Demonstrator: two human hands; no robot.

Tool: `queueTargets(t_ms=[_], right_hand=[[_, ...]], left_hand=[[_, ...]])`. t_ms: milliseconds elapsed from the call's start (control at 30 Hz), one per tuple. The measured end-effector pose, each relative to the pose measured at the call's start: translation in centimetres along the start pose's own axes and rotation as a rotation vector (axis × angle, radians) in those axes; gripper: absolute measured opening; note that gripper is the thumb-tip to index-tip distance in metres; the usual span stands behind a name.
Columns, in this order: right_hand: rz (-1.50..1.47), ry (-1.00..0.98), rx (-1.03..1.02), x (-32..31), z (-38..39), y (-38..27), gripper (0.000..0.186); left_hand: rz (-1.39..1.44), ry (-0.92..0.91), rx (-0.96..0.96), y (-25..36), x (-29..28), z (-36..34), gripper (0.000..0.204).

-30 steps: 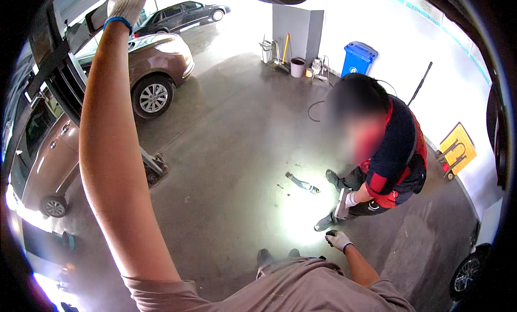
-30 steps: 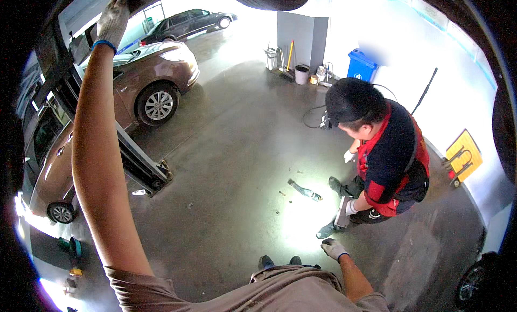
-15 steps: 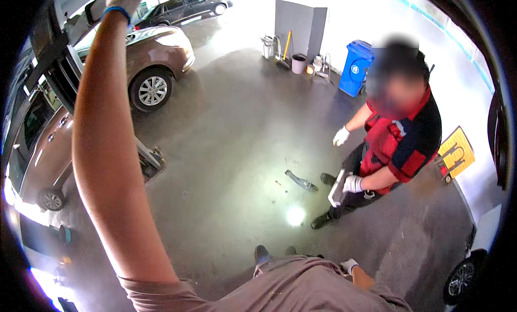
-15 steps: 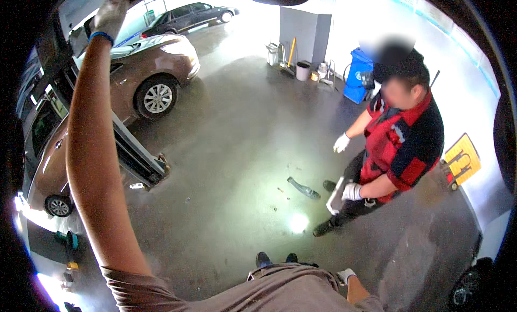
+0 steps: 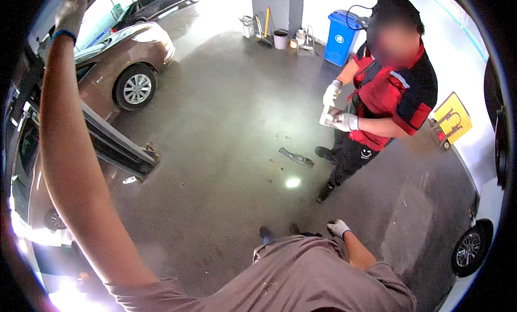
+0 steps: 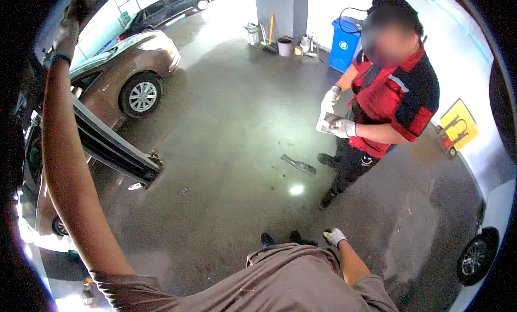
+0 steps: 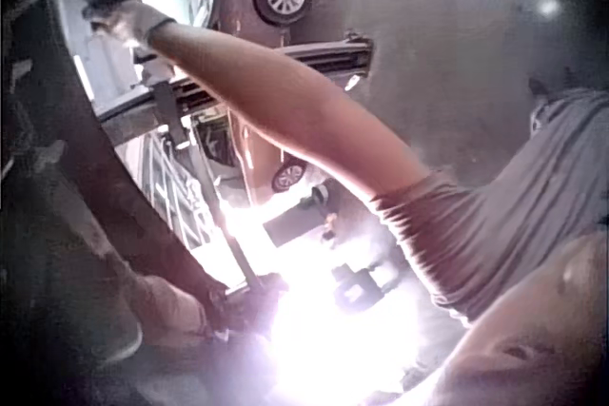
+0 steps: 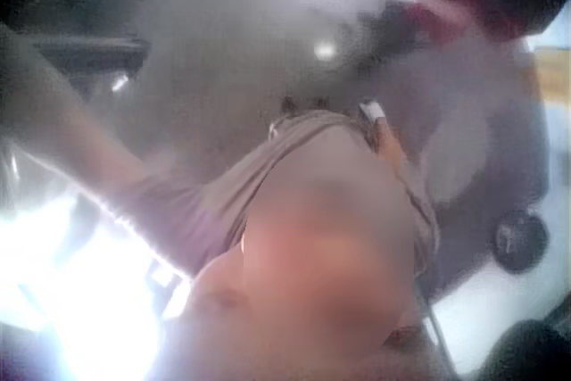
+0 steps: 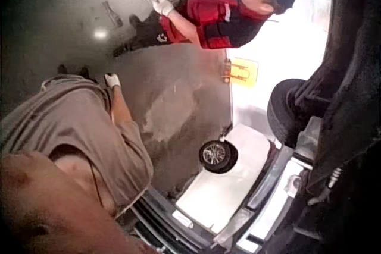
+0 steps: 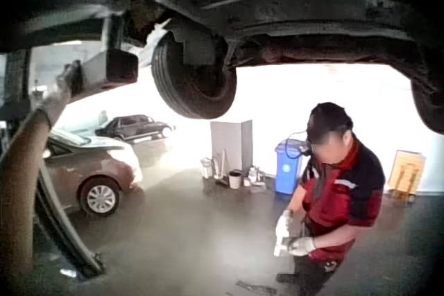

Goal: The person shines a light on the wheel assembly beneath a raised vehicle and takes off gloves.

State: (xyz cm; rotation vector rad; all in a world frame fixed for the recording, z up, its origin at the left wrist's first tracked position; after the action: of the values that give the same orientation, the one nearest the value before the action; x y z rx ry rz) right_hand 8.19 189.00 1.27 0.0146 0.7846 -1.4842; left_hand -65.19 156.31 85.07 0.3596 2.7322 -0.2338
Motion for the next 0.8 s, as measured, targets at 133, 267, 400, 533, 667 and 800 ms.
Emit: queueTargets(t_ms=[133,267,400,533,667,800], right_hand=[[0.121,0.009,0.012,2.5,-3.5,7.2,0.039],[0.25,0.01,0.148,2.7,-2.0,8.3,0.036],[0.493,-0.104,-0.071,3.5,-3.4,10.2,0.038],[0.459,-0.024,0.0,4.3,-6.6,12.5,0.031],[0.153,-0.025,0.009,4.4,-7.2,8.9,0.03],[-0.151,0.117,-0.121,1.1,0.3,-2.7,0.031]], left_hand=[[0.085,0.006,-0.036,-0.6,-1.4,1.6,0.059],[0.16,0.004,-0.057,-0.4,-1.9,2.9,0.059],[0.249,-0.014,-0.099,-0.5,-2.0,3.4,0.059],[0.431,-0.065,-0.191,-0.9,-2.1,4.4,0.059],[0.183,0.024,-0.033,-2.4,-1.5,4.6,0.051],[0.896,0.016,-0.321,6.6,-3.8,16.4,0.056]])
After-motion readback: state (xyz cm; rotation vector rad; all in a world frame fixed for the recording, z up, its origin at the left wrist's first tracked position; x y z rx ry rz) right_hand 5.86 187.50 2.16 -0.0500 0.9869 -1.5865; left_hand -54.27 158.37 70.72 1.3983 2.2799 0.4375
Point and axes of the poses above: each hand's wrist, its own z-axis away from the middle knuckle, its own x-axis out of the palm, y = z × x, the point moved 5 cm from there along -z, towards the middle knuckle, and after that the axes turned 2 degrees about -x, right-handed, at the moved point
